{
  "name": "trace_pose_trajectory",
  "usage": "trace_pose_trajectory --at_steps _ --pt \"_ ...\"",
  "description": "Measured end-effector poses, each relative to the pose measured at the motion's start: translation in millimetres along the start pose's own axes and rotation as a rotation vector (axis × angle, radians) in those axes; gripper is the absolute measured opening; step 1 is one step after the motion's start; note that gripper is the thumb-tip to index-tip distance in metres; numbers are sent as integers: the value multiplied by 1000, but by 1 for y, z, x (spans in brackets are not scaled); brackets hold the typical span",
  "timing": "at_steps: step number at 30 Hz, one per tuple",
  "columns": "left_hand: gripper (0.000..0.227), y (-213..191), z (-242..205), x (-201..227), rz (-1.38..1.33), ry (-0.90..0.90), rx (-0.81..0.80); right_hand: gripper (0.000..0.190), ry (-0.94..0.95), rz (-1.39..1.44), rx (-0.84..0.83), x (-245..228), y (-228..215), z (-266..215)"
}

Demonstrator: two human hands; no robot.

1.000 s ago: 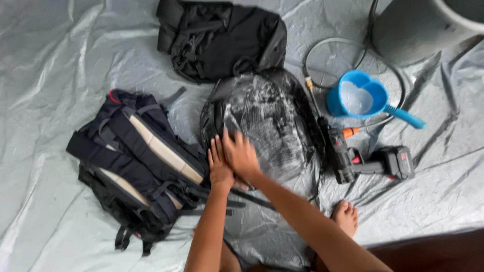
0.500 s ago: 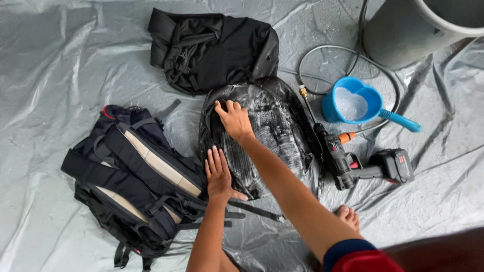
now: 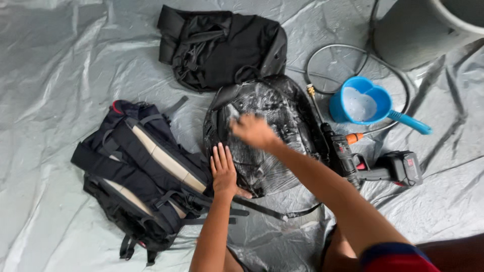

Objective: The person applies a white cleaning substance to a black backpack using their hands, rubbing the surface thoroughly, and then uses a powered spray tool to rinse the backpack with water.

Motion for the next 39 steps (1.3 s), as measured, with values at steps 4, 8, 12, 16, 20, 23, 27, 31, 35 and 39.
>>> trace_pose_trajectory --at_steps 4,8,12,16,20,23,27,31,35,39 --pt "221 -58 -16 9 -133 87 285 23 187 -223 121 50 13 41" --pt "123 -87 -28 13 92 -22 515 30 187 -63 -88 -4 -3 33" --pt "131 -123 -35 19 18 -16 568 26 -131 223 57 -87 -45 -33" --pt "220 -16 -4 2 -171 63 320 21 -143 280 72 -39 -64 -16" --pt "222 -18 -3 -3 -248 75 198 20 160 -187 141 66 -31 16" --pt "223 -25 -10 4 -208 66 216 34 544 -495 83 109 -27 6" --pt "116 -133 -32 21 153 -80 573 39 758 -345 -30 70 -32 24" --pt "76 -95 -26 16 234 -109 681 40 400 -27 -63 -43 -22 -13" --pt "143 -91 -23 13 5 -31 451 30 124 88 -17 -75 -44 -26" --pt "148 -10 -3 4 102 -48 440 30 55 47 -90 -16 -37 33"
Point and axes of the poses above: each hand's wrist, its own z-axis towards the middle knuckle, its own y-axis out of the palm, x = y × z, the point moved 8 cm from there along z, towards the middle knuckle, and after that the axes turned 7 degrees about x, right-handed, at the moved point
